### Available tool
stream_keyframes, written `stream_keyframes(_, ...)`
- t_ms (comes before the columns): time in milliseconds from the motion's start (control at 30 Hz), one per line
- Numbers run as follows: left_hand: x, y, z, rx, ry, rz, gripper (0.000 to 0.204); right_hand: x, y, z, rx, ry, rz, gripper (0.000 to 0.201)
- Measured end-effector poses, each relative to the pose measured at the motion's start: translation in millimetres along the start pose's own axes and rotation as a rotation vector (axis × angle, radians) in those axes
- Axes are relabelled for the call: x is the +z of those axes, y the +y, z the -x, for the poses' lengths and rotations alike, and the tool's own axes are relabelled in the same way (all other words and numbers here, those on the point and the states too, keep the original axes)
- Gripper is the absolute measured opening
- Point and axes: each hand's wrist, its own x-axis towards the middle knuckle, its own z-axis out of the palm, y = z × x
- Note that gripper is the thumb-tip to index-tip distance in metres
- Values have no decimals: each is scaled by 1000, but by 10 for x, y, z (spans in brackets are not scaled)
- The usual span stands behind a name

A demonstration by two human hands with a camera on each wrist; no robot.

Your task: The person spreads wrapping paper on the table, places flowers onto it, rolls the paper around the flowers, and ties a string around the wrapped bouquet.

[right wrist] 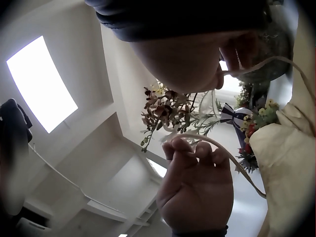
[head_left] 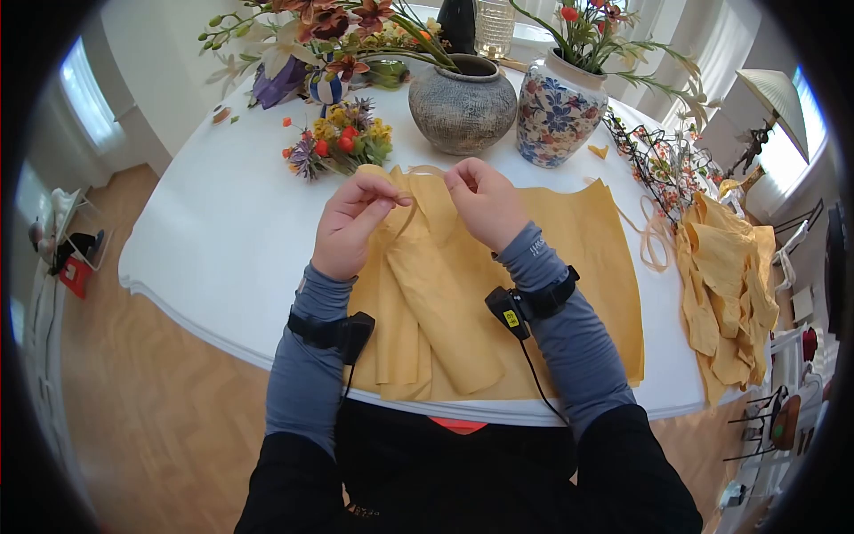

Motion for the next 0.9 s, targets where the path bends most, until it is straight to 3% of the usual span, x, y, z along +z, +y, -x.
stream_keyframes(67, 32, -22, 0, 25, -30, -77, 13, 75, -36, 60, 356, -172, -320, 22)
stream_keyframes(200, 33, 2, -15, 121, -95, -222, 14, 195, -44, 152, 248, -193, -1, 20)
stream_keyframes(267, -2, -47, -34, 179, -90, -294, 14, 173, -181, 167, 285, -381, -53, 21)
stream_keyframes(300, -14, -69, -36, 236, -86, -367, 15, 236, -115, 187, 284, -386, -53, 21)
stream_keyframes(367, 8, -90, -41, 251, -35, -445, 14, 359, -33, 211, 146, -524, -350, 23)
stream_keyframes(400, 16, -98, -44, 265, 10, -523, 14, 358, 20, 225, 144, -527, -351, 23)
stream_keyframes(433, 14, -111, -40, 265, 12, -526, 14, 280, -74, 217, 189, -664, -461, 24)
stream_keyframes(467, 5, -136, -35, 139, 84, -493, 12, 225, -120, 212, 233, -800, -571, 25)
stream_keyframes(500, -4, -163, -31, 14, 154, -459, 11, 215, -85, 208, 232, -801, -572, 25)
stream_keyframes(567, -37, -231, -45, -1, 198, -481, 9, 205, -27, 181, 196, -942, -583, 23)
stream_keyframes(600, -57, -259, -48, -15, 241, -501, 9, 190, -1, 171, 195, -943, -585, 23)
stream_keyframes(667, -68, -270, -53, -47, 240, -506, 7, 146, -35, 143, 229, -1010, -283, 25)
stream_keyframes(733, -45, -288, -63, -78, 237, -507, 7, 195, -57, 183, 220, -930, -343, 26)
stream_keyframes(800, 8, -310, -79, 186, 356, -839, 8, 206, -50, 191, 212, -846, -402, 29)
stream_keyframes(900, 13, -292, -84, 274, 491, -1013, 9, 206, -18, 167, 287, -714, -477, 31)
